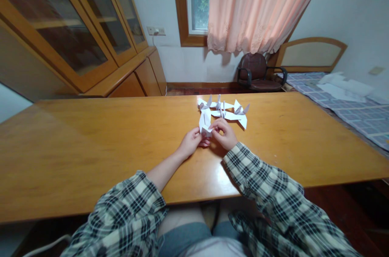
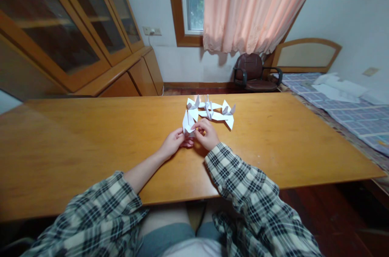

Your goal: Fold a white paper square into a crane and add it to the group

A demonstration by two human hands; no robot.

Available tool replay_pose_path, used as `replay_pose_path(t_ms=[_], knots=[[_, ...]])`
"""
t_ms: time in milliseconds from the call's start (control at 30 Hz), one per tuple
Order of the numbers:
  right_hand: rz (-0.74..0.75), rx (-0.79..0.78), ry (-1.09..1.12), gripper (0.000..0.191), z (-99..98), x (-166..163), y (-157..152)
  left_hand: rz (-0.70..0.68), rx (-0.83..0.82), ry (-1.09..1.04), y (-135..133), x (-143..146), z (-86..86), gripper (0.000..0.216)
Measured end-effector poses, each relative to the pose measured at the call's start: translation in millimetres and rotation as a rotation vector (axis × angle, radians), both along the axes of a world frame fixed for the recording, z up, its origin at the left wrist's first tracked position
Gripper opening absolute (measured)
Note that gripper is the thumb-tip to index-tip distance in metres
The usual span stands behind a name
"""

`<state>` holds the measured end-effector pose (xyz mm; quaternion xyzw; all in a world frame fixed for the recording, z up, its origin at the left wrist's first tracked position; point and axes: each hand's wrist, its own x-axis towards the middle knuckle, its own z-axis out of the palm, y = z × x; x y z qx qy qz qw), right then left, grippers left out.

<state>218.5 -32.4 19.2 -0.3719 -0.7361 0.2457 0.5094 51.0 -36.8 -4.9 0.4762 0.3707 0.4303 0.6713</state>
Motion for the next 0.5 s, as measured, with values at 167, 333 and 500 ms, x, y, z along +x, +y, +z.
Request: replay_pose_path(t_ms=[167, 333, 500], knots=[[0.044, 0.040, -0.048, 0.015, 4.3, -0.3, -3.1, 0.047, -0.005, 0.002, -0.3, 1.8, 2.9, 0.042], [0.043, 0.095, -0.065, 0.016, 6.1, 1.1, -3.5, 0.080, 0.005, -0.026, 0.1, 1.0, 2.1, 0.038], [0.087, 0.170, -0.100, 0.018, 6.2, 0.9, -2.9, 0.143, 0.067, -0.019, 3.8, -0.9, -1.4, 0.035]])
